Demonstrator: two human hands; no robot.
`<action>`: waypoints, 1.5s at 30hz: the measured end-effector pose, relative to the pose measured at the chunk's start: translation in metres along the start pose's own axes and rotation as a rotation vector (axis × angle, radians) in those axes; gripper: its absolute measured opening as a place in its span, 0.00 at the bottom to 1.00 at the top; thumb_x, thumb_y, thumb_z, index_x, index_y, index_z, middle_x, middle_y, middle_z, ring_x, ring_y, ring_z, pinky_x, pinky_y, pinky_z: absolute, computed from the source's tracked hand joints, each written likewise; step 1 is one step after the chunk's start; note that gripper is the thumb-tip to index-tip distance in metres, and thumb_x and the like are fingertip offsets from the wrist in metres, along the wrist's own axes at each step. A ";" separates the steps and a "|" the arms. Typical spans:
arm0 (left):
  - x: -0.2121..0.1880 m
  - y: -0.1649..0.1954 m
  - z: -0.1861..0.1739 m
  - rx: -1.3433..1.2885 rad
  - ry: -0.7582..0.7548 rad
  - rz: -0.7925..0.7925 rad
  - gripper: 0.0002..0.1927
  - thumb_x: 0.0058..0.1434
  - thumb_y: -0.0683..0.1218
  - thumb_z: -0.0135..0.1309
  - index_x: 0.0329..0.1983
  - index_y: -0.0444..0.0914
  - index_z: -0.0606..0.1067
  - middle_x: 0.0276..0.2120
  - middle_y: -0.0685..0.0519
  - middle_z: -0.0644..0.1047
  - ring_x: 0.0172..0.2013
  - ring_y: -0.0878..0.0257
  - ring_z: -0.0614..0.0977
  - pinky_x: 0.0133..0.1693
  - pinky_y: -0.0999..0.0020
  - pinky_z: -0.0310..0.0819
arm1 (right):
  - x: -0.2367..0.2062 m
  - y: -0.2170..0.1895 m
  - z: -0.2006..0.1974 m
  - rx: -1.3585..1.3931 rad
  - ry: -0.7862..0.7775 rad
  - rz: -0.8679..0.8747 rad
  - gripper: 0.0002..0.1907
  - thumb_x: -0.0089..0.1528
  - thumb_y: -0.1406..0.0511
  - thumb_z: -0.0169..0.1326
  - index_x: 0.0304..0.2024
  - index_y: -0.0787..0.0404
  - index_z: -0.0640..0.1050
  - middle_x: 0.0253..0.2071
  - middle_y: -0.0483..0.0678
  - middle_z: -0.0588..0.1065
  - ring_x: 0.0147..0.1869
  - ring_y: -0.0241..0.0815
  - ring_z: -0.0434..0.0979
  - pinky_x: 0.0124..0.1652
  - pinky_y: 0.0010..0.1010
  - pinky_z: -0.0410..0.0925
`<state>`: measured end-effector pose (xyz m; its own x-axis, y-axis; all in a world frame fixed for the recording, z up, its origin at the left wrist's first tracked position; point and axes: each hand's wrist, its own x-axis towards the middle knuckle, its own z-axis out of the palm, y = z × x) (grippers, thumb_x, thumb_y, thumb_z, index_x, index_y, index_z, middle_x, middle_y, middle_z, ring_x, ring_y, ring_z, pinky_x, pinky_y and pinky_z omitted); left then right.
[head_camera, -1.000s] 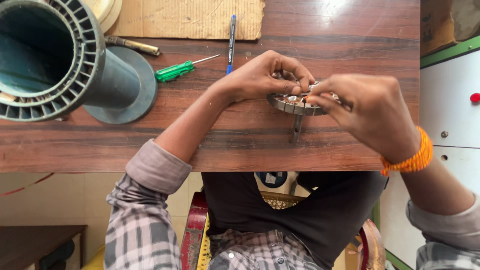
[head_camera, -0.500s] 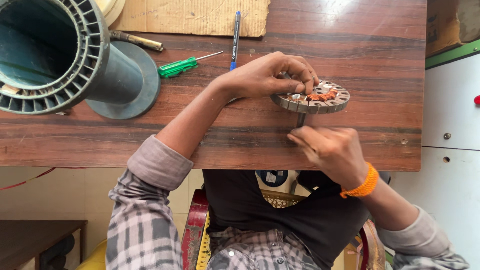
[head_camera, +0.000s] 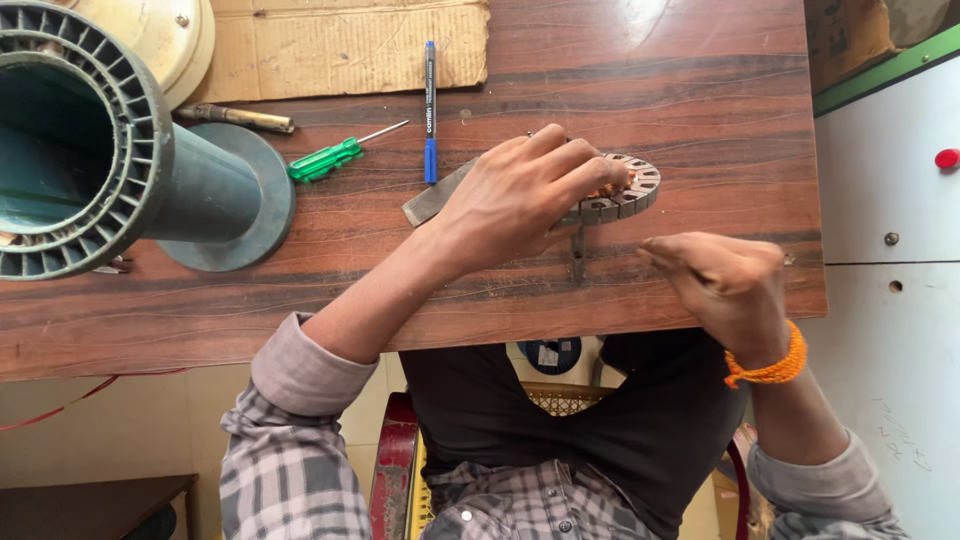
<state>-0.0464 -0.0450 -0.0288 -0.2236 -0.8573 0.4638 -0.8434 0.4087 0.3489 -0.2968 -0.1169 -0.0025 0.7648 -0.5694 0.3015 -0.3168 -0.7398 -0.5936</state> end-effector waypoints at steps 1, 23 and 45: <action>0.000 -0.002 0.002 0.006 0.004 0.013 0.35 0.52 0.51 0.72 0.62 0.46 0.70 0.48 0.58 0.76 0.50 0.59 0.77 0.50 0.61 0.78 | 0.002 -0.003 -0.005 0.001 0.017 0.023 0.05 0.62 0.73 0.65 0.40 0.64 0.83 0.36 0.51 0.82 0.36 0.39 0.84 0.35 0.26 0.73; 0.002 -0.001 0.005 -0.115 0.041 -0.091 0.26 0.51 0.50 0.70 0.47 0.41 0.69 0.40 0.55 0.77 0.41 0.58 0.76 0.41 0.58 0.75 | 0.039 -0.038 -0.025 -0.008 -0.009 -0.008 0.04 0.65 0.71 0.66 0.41 0.64 0.82 0.35 0.49 0.82 0.35 0.35 0.83 0.35 0.24 0.71; 0.004 -0.001 0.006 -0.136 0.056 -0.093 0.23 0.52 0.47 0.68 0.46 0.42 0.70 0.40 0.56 0.77 0.42 0.59 0.76 0.42 0.60 0.75 | 0.048 -0.029 -0.023 -0.066 0.048 -0.055 0.06 0.68 0.70 0.66 0.42 0.65 0.81 0.34 0.49 0.81 0.34 0.35 0.82 0.31 0.22 0.69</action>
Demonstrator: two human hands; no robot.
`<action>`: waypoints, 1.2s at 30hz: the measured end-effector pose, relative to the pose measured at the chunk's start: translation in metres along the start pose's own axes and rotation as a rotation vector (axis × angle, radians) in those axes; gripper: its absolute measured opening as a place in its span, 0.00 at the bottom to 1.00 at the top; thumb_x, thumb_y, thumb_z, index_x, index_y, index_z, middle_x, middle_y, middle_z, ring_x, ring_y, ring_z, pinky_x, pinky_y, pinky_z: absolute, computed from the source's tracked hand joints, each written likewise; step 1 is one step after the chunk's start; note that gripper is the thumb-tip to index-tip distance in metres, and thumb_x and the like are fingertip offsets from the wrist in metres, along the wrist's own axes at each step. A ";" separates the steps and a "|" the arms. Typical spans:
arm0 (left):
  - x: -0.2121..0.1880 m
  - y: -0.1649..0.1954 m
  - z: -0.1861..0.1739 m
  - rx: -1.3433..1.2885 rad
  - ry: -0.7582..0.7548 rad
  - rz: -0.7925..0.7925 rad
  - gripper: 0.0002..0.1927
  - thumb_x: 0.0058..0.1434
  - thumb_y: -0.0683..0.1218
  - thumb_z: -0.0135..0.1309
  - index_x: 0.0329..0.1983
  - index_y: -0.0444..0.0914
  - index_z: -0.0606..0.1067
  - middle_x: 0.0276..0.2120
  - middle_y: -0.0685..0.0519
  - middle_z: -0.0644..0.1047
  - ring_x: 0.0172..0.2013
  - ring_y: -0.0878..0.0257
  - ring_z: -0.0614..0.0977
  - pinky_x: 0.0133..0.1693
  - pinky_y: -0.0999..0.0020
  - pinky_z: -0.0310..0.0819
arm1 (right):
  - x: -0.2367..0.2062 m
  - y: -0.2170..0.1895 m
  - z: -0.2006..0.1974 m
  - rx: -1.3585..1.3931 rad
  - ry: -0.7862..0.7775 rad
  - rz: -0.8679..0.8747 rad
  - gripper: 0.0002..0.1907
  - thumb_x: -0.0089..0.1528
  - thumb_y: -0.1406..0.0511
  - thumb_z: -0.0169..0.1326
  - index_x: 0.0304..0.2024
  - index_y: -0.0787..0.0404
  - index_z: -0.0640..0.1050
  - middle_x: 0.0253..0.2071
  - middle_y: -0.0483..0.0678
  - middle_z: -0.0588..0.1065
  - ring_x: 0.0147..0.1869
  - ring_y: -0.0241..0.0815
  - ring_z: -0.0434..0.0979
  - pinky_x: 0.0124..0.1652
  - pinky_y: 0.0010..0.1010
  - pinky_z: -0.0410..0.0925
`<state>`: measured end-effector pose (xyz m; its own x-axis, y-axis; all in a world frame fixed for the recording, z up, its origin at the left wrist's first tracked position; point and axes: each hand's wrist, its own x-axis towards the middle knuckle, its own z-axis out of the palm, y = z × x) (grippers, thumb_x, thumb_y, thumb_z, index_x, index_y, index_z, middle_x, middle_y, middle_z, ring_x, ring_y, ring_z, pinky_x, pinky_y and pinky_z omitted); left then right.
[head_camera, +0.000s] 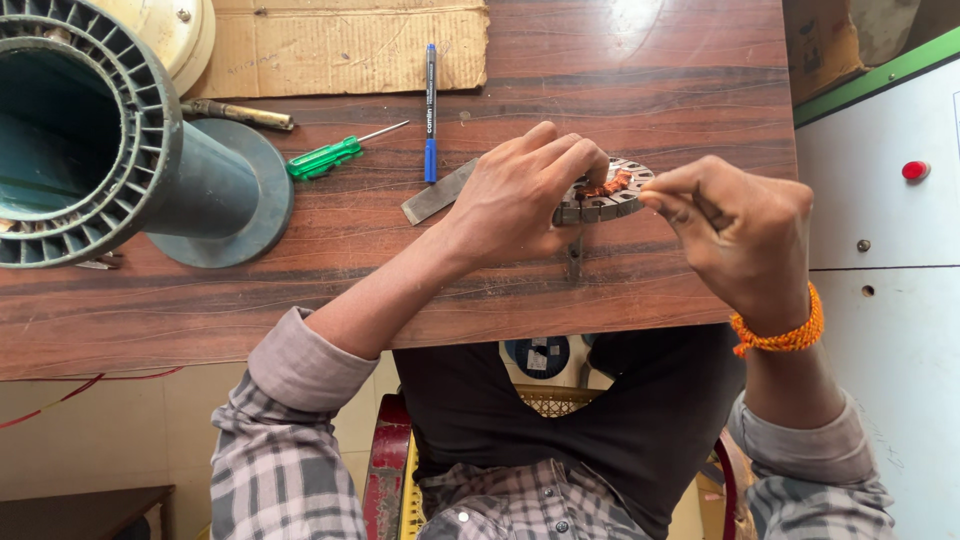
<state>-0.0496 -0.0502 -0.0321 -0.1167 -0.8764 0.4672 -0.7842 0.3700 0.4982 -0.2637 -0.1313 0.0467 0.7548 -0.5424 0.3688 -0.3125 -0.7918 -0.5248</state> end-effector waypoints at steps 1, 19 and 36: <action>0.000 0.000 0.000 0.003 -0.007 -0.007 0.23 0.52 0.47 0.68 0.46 0.42 0.70 0.40 0.57 0.77 0.42 0.59 0.76 0.42 0.60 0.75 | 0.001 0.000 0.000 0.007 -0.006 0.004 0.06 0.68 0.70 0.66 0.42 0.65 0.81 0.34 0.49 0.81 0.33 0.35 0.81 0.31 0.22 0.69; 0.002 0.005 0.001 -0.023 -0.004 -0.062 0.23 0.48 0.46 0.67 0.45 0.42 0.70 0.40 0.57 0.77 0.42 0.58 0.76 0.41 0.58 0.74 | -0.012 -0.005 -0.008 0.028 -0.027 0.078 0.05 0.66 0.70 0.66 0.40 0.65 0.81 0.34 0.48 0.81 0.34 0.33 0.81 0.34 0.23 0.70; 0.002 0.006 0.005 -0.018 0.000 -0.070 0.21 0.50 0.46 0.66 0.44 0.42 0.70 0.39 0.57 0.76 0.41 0.59 0.75 0.40 0.58 0.74 | 0.005 -0.005 -0.004 -0.020 -0.073 0.016 0.06 0.64 0.70 0.67 0.40 0.65 0.82 0.32 0.48 0.81 0.31 0.33 0.79 0.31 0.24 0.68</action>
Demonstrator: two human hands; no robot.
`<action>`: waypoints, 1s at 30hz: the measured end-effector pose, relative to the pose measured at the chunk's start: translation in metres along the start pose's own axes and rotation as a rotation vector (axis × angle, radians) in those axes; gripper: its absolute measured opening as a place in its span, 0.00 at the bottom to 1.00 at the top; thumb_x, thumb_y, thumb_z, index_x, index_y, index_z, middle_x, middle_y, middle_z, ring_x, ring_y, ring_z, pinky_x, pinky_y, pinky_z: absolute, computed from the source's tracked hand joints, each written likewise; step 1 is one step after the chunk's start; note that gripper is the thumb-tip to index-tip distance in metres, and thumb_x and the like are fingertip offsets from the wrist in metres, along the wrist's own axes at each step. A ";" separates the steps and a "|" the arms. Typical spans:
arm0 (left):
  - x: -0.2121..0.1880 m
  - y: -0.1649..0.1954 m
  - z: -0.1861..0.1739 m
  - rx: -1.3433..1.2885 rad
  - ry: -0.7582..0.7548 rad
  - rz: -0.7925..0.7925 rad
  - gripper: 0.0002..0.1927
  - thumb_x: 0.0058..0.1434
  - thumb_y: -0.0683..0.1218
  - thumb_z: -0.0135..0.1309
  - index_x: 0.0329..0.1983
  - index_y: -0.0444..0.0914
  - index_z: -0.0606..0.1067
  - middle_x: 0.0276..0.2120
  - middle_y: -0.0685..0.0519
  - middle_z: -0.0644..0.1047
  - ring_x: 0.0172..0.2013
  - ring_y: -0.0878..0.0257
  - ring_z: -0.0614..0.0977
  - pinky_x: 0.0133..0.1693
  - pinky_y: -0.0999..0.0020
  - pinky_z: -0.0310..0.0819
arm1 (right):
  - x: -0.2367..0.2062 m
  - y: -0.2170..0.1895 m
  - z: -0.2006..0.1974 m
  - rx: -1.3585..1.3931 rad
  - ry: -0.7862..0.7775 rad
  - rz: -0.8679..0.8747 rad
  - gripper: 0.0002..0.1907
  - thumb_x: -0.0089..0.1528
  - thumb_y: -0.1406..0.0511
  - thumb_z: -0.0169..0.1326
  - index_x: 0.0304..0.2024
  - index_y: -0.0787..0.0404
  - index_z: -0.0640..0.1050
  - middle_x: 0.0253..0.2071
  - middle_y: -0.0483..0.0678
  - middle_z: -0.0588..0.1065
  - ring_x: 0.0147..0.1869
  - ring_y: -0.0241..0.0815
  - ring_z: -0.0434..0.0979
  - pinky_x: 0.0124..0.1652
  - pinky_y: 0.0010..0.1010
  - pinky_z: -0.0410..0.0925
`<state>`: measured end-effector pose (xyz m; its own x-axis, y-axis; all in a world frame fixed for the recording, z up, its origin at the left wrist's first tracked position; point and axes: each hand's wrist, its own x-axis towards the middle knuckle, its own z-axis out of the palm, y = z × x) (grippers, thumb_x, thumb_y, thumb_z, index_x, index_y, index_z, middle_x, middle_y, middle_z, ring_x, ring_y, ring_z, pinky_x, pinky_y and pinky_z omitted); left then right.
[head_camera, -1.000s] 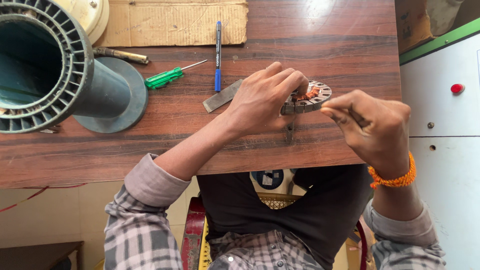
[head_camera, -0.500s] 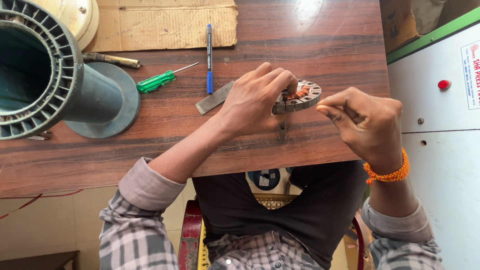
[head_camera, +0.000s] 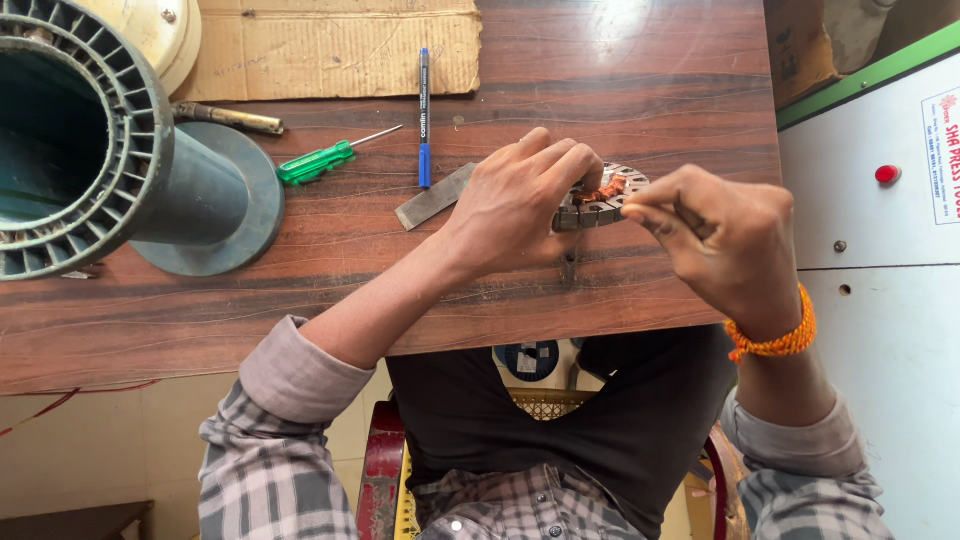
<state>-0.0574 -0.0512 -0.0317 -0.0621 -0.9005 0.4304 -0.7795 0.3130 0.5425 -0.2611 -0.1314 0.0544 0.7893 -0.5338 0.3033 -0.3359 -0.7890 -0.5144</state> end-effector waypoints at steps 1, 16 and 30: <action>0.000 0.000 0.000 0.001 0.010 -0.002 0.21 0.50 0.46 0.66 0.44 0.42 0.70 0.39 0.57 0.76 0.41 0.59 0.75 0.40 0.58 0.74 | -0.003 -0.001 -0.001 0.002 -0.001 -0.006 0.06 0.64 0.70 0.66 0.40 0.65 0.82 0.33 0.48 0.81 0.32 0.33 0.80 0.31 0.24 0.69; 0.001 0.001 -0.002 -0.005 -0.012 -0.012 0.23 0.48 0.46 0.66 0.45 0.42 0.70 0.40 0.57 0.77 0.41 0.58 0.76 0.40 0.57 0.74 | -0.002 0.005 -0.003 0.025 0.006 0.032 0.06 0.65 0.70 0.67 0.41 0.65 0.82 0.31 0.47 0.80 0.31 0.31 0.78 0.30 0.22 0.68; 0.006 -0.011 -0.001 -0.027 -0.144 0.000 0.30 0.56 0.64 0.62 0.50 0.42 0.68 0.48 0.51 0.75 0.47 0.56 0.75 0.44 0.55 0.75 | 0.050 0.048 0.026 -0.056 -0.057 -0.173 0.05 0.69 0.69 0.64 0.40 0.64 0.81 0.33 0.48 0.80 0.33 0.35 0.81 0.32 0.26 0.70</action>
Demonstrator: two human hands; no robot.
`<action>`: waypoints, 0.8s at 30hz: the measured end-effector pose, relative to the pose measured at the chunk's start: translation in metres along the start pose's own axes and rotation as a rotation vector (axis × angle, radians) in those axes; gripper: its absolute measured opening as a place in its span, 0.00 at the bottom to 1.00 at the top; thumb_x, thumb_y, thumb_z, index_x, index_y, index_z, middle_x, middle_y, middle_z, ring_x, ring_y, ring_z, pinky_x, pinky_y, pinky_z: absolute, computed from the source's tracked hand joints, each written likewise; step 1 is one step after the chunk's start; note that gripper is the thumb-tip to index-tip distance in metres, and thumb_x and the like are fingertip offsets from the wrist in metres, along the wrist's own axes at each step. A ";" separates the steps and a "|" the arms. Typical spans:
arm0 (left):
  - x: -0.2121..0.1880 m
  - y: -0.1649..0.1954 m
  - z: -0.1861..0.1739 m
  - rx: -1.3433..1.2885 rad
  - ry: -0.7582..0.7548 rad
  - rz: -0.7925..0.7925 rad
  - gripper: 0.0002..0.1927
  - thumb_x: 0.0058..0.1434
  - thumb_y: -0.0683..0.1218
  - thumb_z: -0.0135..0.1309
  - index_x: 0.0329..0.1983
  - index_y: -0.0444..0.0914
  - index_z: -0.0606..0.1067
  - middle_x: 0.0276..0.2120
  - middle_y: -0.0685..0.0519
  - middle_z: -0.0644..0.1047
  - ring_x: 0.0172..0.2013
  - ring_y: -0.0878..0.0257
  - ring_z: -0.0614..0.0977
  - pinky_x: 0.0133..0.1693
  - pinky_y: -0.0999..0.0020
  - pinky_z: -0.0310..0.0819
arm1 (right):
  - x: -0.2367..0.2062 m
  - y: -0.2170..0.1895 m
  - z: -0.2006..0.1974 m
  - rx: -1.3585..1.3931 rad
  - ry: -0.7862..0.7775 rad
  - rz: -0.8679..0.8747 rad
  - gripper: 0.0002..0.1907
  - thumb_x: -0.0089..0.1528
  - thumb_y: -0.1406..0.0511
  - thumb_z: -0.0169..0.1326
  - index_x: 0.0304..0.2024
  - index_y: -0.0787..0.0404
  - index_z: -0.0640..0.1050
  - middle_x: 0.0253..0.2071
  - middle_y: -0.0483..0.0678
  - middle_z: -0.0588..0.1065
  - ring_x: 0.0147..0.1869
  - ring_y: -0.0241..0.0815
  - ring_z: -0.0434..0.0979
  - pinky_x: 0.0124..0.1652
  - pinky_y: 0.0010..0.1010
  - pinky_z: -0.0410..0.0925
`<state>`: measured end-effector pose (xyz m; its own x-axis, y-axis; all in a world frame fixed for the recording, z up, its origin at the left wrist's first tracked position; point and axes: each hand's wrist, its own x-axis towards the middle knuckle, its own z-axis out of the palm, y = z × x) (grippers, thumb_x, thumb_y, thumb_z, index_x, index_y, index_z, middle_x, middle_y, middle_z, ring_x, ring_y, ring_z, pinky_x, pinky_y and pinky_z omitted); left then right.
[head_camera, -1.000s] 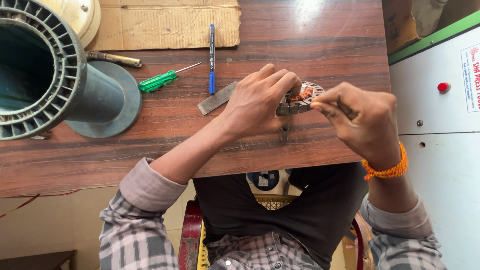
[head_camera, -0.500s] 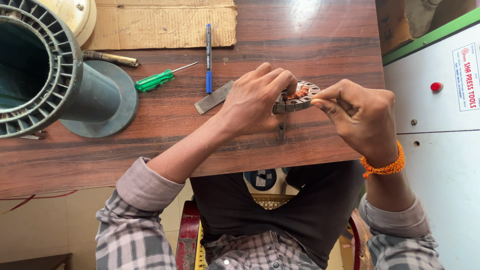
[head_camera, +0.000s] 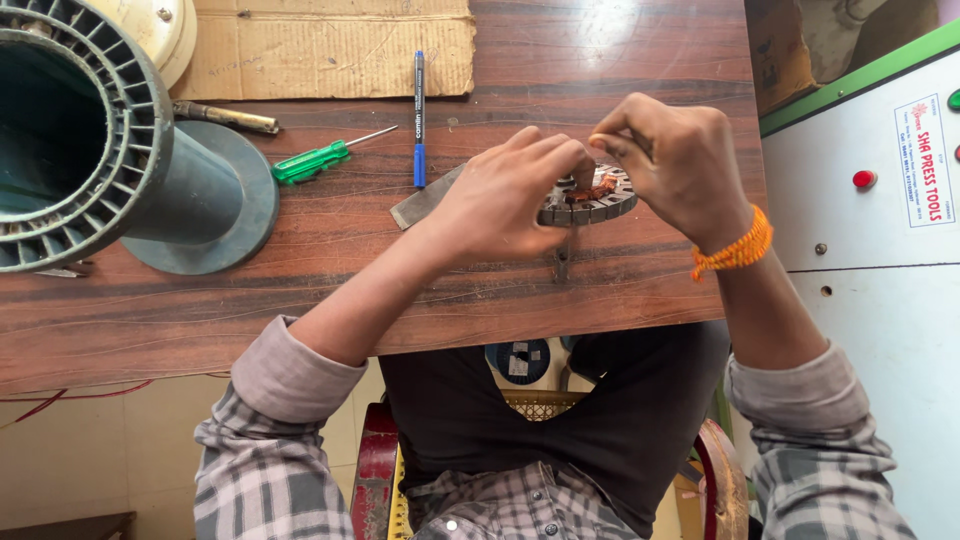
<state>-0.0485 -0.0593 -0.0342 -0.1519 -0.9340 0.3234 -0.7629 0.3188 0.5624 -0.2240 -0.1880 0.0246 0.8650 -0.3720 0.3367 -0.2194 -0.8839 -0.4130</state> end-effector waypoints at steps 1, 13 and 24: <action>0.000 -0.001 0.000 -0.047 -0.016 -0.001 0.33 0.57 0.69 0.60 0.52 0.41 0.68 0.51 0.49 0.75 0.48 0.55 0.75 0.44 0.54 0.74 | 0.003 0.004 0.004 -0.018 -0.014 -0.016 0.06 0.69 0.68 0.65 0.40 0.64 0.81 0.32 0.49 0.80 0.32 0.37 0.81 0.32 0.26 0.70; 0.015 0.005 0.034 -0.505 0.233 -0.390 0.42 0.60 0.69 0.58 0.66 0.37 0.64 0.46 0.45 0.80 0.50 0.53 0.81 0.49 0.51 0.75 | 0.009 0.018 0.002 -0.144 -0.088 -0.051 0.09 0.68 0.63 0.66 0.39 0.62 0.81 0.30 0.48 0.80 0.31 0.39 0.81 0.31 0.28 0.70; 0.020 -0.037 0.032 -1.007 -0.133 -0.399 0.17 0.55 0.57 0.65 0.41 0.43 0.81 0.33 0.54 0.83 0.36 0.60 0.83 0.42 0.62 0.77 | -0.001 -0.019 -0.018 -0.130 -0.100 0.165 0.08 0.63 0.66 0.68 0.36 0.64 0.83 0.19 0.49 0.75 0.19 0.40 0.71 0.23 0.31 0.61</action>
<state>-0.0430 -0.0951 -0.0730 -0.1207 -0.9901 -0.0713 0.0832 -0.0817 0.9932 -0.2282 -0.1756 0.0471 0.8517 -0.4901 0.1854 -0.4120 -0.8450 -0.3411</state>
